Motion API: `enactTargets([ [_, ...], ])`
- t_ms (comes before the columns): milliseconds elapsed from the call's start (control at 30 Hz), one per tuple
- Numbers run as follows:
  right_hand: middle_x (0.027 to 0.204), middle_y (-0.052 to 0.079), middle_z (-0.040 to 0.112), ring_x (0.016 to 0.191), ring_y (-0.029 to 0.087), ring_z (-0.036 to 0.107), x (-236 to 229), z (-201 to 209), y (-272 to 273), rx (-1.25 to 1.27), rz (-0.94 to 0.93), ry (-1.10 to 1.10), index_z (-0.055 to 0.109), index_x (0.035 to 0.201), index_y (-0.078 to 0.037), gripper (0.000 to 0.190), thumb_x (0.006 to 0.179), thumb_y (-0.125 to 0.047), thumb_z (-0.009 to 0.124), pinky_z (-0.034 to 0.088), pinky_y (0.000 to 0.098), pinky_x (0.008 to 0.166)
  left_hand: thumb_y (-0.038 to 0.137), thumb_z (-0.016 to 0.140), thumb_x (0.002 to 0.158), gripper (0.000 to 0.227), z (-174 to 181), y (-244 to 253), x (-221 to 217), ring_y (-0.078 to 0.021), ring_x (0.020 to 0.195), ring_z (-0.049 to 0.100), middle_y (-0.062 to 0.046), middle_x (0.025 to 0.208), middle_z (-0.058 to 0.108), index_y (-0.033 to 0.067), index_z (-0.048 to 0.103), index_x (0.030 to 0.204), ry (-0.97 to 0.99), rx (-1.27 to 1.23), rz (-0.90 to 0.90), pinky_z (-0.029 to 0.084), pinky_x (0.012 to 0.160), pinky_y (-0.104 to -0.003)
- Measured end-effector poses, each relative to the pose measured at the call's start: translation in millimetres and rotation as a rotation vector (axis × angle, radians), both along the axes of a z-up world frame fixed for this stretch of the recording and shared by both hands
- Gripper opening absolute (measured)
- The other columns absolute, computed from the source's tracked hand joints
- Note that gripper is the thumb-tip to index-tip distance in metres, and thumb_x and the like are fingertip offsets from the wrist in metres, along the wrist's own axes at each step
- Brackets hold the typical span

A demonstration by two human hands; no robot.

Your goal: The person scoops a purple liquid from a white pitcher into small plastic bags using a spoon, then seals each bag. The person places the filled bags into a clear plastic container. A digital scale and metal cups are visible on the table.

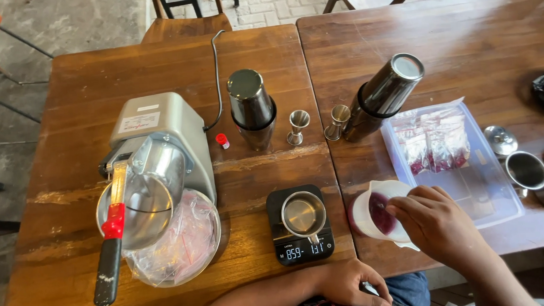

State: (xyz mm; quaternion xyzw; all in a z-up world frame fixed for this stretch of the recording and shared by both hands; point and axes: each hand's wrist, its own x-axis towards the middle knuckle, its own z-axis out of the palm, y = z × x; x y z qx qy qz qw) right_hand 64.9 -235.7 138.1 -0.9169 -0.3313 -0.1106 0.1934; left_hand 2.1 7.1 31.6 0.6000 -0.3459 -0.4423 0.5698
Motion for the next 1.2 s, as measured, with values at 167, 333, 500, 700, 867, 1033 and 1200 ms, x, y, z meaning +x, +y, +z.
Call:
enactTargets([
  [167,0.089,0.003,0.08,0.08,0.025,0.069,0,-2,7,0.075,0.035,-0.02,0.077,0.107,-0.007,0.016,0.11,-0.019,0.067,0.054,0.0419,0.077,0.055,0.077,0.1,0.042,6,1,2,-0.0122,0.13,0.075,0.001,0.132,0.084,0.0212,0.084,0.123,0.028,0.017,0.007,0.05,0.123,-0.029],
  [333,0.091,0.0,0.081,0.08,0.021,0.07,-7,9,10,0.132,0.073,0.186,0.078,0.099,-0.011,0.021,0.11,-0.021,0.064,0.056,0.0381,0.077,0.055,0.077,0.1,0.041,15,4,3,-0.0111,0.128,0.075,0.002,0.131,0.085,0.0218,0.084,0.123,0.007,0.033,0.006,0.05,0.121,-0.028],
  [500,0.088,-0.008,0.077,0.078,0.022,0.063,-4,-1,-4,-0.098,0.06,0.087,0.074,0.094,-0.018,0.015,0.107,-0.021,0.068,0.05,0.0411,0.076,0.057,0.077,0.1,0.042,10,2,2,-0.0115,0.129,0.075,0.001,0.132,0.084,0.0226,0.084,0.123,0.03,0.013,0.013,0.05,0.121,-0.028],
  [700,0.092,0.001,0.08,0.086,0.025,0.07,-6,-3,4,0.035,0.005,0.019,0.079,0.11,-0.011,0.016,0.11,-0.022,0.067,0.052,0.0419,0.082,0.048,0.079,0.102,0.035,6,0,1,-0.012,0.123,0.075,-0.002,0.128,0.086,0.0189,0.086,0.12,-0.006,-0.034,0.039,0.052,0.118,-0.027],
  [867,0.096,0.005,0.081,0.085,0.025,0.073,-12,-2,-11,0.021,0.05,0.191,0.081,0.111,-0.008,0.016,0.104,-0.019,0.072,0.054,0.0428,0.084,0.064,0.074,0.095,0.051,6,-2,8,-0.0188,0.124,0.079,-0.001,0.129,0.087,0.0211,0.087,0.12,-0.03,-0.008,-0.03,0.054,0.117,-0.035],
  [1033,0.093,0.001,0.081,0.094,0.028,0.074,-13,-6,-20,-0.127,-0.033,-0.011,0.081,0.114,-0.012,0.007,0.109,-0.013,0.076,0.052,0.0453,0.092,0.064,0.071,0.093,0.048,16,-7,-1,-0.0177,0.126,0.08,0.004,0.128,0.089,0.0259,0.088,0.118,-0.076,0.062,-0.049,0.053,0.115,-0.033],
  [1200,0.1,0.004,0.082,0.105,0.03,0.076,-17,-9,-13,-0.037,-0.01,-0.068,0.083,0.121,-0.006,0.011,0.114,-0.011,0.076,0.05,0.0464,0.099,0.063,0.057,0.1,0.054,49,11,-22,-0.0198,0.13,0.08,0.001,0.139,0.087,0.029,0.083,0.133,-0.245,0.109,-0.107,0.056,0.11,-0.033],
])
